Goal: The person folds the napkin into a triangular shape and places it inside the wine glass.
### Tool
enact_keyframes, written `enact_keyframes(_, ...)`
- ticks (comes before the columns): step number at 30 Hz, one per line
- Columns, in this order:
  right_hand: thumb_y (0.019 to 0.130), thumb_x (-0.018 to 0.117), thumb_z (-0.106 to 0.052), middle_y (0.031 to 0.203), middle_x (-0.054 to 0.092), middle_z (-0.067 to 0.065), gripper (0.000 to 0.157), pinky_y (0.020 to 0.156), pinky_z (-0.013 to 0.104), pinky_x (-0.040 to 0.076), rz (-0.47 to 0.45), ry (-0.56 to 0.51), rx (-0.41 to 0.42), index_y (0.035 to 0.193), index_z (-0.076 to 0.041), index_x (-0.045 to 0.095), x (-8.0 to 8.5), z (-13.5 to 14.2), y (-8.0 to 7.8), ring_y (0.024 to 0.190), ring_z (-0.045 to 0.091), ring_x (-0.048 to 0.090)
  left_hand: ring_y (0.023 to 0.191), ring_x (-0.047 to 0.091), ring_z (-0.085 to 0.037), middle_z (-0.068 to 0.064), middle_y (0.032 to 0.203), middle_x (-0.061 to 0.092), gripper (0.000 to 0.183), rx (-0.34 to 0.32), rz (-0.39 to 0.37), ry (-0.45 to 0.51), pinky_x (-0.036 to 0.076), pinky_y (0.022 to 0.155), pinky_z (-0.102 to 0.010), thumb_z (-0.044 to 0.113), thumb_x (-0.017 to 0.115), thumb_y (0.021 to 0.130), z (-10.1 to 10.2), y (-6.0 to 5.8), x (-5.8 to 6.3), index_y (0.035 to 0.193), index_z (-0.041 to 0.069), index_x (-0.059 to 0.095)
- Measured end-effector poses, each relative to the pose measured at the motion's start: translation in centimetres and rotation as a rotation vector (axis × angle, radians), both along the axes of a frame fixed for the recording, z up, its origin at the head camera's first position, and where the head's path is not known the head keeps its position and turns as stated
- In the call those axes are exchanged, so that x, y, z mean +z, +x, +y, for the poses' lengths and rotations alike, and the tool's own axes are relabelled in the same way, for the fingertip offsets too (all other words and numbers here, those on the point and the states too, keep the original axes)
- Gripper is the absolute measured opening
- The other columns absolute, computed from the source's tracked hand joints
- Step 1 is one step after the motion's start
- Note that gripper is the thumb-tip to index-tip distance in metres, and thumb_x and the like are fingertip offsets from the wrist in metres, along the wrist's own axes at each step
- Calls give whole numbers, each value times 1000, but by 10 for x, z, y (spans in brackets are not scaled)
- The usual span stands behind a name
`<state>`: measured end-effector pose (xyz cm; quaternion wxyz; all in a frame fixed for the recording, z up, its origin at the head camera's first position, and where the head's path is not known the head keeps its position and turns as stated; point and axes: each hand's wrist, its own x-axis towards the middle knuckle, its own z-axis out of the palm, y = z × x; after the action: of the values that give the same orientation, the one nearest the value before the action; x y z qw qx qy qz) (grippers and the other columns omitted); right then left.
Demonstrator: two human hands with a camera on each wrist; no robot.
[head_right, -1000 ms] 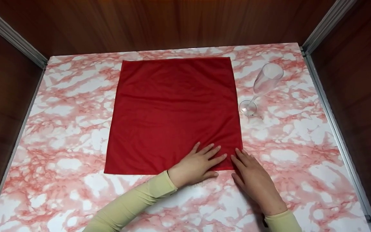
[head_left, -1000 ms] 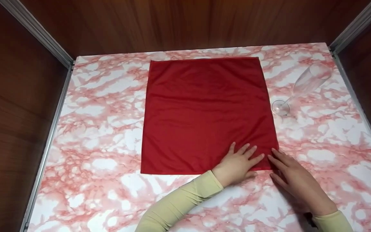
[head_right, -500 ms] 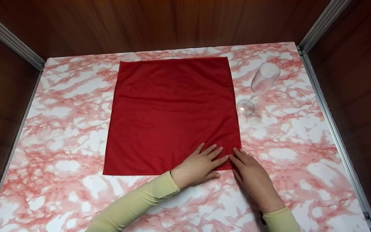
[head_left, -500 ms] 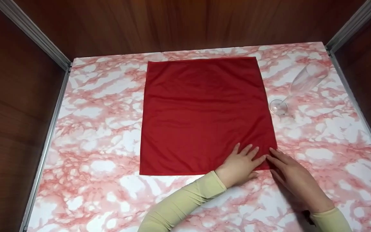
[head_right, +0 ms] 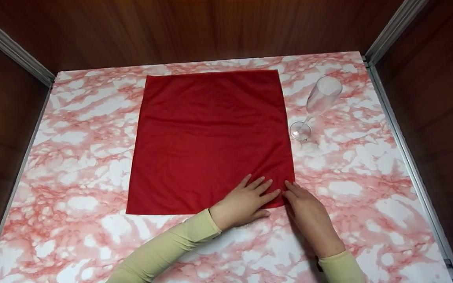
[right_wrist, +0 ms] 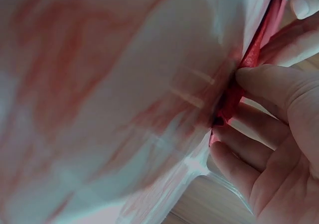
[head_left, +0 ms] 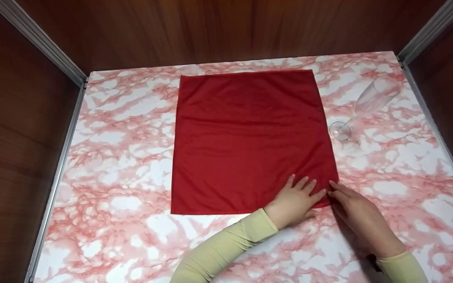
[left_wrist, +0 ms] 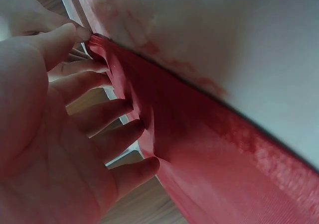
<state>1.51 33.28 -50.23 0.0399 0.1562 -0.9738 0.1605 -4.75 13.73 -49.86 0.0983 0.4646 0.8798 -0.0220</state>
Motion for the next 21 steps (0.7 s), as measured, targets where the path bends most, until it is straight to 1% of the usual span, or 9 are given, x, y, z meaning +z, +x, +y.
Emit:
enact_keyframes(3,81,71,0,133,54,17,23,80,50,51,4,-4,-5,103,0,66,0,0,-1,112,37,57,140,26,-21,3,151,34,62,-4,5,10,20,111,-47,56,49,93,0,0,0,149,35,32)
enact_keyframes(6,81,72,0,131,56,17,21,78,49,51,23,2,1,100,-2,65,0,0,-1,111,36,58,140,26,-21,3,151,35,61,-6,3,13,20,111,-46,55,49,94,1,0,0,149,35,33)
enact_keyframes(9,81,71,0,129,57,17,20,78,48,52,45,25,17,100,-2,64,-1,1,-2,110,36,58,139,26,-21,2,150,35,60,-12,5,13,20,111,-46,55,49,94,1,-1,1,148,34,34)
enact_keyframes(13,80,71,1,126,59,18,17,80,48,51,71,44,39,94,-2,63,0,0,-4,108,35,59,139,28,-22,1,149,37,59,-17,3,12,20,111,-46,54,49,94,2,-2,2,148,32,36)
enact_keyframes(16,79,71,2,125,60,17,15,80,48,51,70,48,42,91,-4,63,2,0,-5,107,34,60,138,30,-23,1,148,39,60,-20,-5,20,20,111,-45,54,51,94,3,-2,2,147,31,37)
enact_keyframes(21,80,72,1,124,61,17,16,80,49,51,50,40,39,92,-5,65,5,1,-7,106,34,61,136,32,-23,2,146,41,64,-31,-27,38,20,112,-44,55,54,91,4,-3,3,147,30,38)
